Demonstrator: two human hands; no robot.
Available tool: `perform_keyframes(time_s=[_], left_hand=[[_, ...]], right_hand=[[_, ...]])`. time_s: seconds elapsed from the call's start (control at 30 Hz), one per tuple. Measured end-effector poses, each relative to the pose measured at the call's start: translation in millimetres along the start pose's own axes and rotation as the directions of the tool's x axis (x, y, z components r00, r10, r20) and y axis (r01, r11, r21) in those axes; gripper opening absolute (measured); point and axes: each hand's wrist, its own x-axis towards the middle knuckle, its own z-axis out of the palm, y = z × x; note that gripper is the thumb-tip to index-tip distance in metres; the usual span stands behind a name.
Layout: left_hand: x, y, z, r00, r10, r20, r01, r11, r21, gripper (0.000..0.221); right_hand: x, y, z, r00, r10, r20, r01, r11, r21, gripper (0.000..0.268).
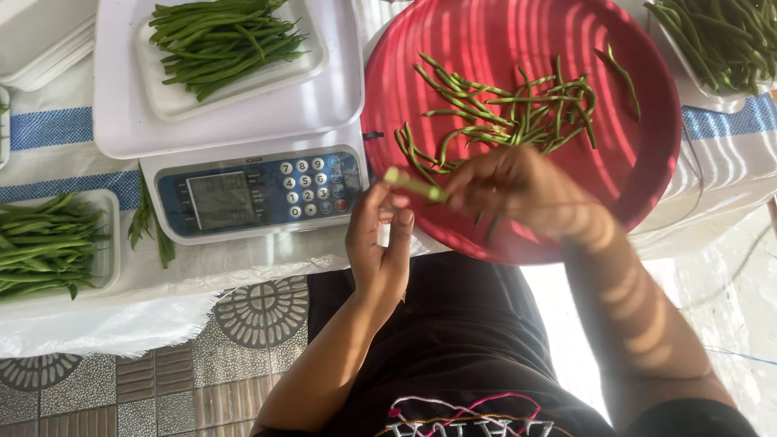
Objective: Sorting and weighing green beans on a digital scale for packaging
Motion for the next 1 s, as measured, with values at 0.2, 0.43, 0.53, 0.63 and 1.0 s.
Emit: perform_keyframes(time_s=[0.2,0.43,0.53,0.63,1.0], left_hand=[[-10.8,-0.1,-4.3,0.986,-0.163,0.043,0.165,0.984,-0.059,0.019],[-17.7,-3.7,-4.3,0.981,-0.19,0.038,0.194,0.956,-0.22,0.018],[-17.6,2.6,-10.8,0.972,-0.235,0.009,0.228,0.934,-0.277,0.016],[-19.8,5.7,-12.2,0.964,-0.267,0.019,0.261,0.919,-0.295,0.014],[-18.5,15.3,4.7,0.9,-0.394,0.187,0.435,0.827,-0.357,0.024]], right_hand=[[-9.9,26.5,31.8,0.994,-0.032,0.1,0.024,0.997,0.073,0.017],[-14.3,41.3,9.0,0.993,-0.089,0.081,0.084,0.994,0.072,0.022],[-25.4,21.8,-28.7,0.985,-0.077,-0.156,0.066,0.995,-0.072,0.019],[-23.6,70.5,-77.7,0.868,-0.146,-0.474,-0.061,0.917,-0.395,0.012],[31.2,144.2,-105.2,0.857,-0.386,-0.341,-0.203,0.356,-0.912,0.022]])
